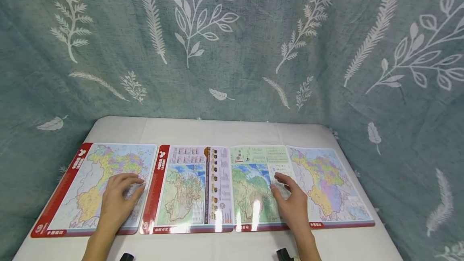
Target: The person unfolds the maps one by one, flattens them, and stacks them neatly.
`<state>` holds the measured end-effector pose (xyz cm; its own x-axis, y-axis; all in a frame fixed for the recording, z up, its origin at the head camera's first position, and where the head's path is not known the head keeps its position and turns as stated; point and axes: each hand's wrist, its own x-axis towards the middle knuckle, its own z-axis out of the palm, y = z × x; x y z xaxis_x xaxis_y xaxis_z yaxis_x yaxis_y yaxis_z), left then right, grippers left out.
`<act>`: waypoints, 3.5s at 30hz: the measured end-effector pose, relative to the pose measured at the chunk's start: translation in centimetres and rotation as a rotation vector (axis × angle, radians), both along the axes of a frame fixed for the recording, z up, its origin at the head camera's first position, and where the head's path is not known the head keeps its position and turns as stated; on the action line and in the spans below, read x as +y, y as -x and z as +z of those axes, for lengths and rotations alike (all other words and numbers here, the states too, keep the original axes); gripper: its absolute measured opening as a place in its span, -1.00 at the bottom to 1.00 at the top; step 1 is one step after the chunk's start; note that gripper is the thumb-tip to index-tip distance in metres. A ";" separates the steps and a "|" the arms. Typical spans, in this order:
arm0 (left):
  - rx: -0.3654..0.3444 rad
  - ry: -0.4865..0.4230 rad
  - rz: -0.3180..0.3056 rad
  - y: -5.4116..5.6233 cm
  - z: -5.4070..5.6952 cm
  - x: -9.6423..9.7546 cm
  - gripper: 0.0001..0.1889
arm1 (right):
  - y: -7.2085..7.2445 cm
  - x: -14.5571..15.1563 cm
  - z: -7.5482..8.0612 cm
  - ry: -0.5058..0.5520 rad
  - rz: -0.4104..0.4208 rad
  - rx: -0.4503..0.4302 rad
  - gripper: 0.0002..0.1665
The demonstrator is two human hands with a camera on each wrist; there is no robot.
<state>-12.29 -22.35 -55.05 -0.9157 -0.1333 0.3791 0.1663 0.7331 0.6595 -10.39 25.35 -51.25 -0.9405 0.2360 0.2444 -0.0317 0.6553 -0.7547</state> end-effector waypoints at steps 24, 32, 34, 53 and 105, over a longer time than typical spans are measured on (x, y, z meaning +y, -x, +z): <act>-0.046 -0.016 0.140 -0.8 1.1 -3.0 -0.81 | 0.5 -10.4 -0.7 0.021 0.315 0.009 -0.53; -0.072 -0.009 0.179 -1.2 1.0 -3.9 -0.80 | 0.5 -12.9 -1.0 0.020 0.401 -0.023 -0.54; -0.093 -0.004 0.199 -1.2 1.0 -4.1 -0.80 | 0.6 -13.5 -1.1 0.022 0.429 -0.012 -0.55; -0.211 -0.043 0.373 -1.3 1.9 -6.3 -0.67 | 1.5 -19.0 -1.2 0.085 0.576 -0.025 -0.57; -0.492 0.043 0.513 -1.7 0.7 -9.3 -0.17 | -0.1 -31.3 -2.4 -0.590 0.568 0.053 -0.25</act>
<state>-10.55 -31.67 -54.34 -0.8080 -0.5872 -0.0479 -0.5162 0.6663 0.5381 -10.33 -5.99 -53.69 -0.8618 -0.4539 0.2266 -0.5039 0.8175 -0.2789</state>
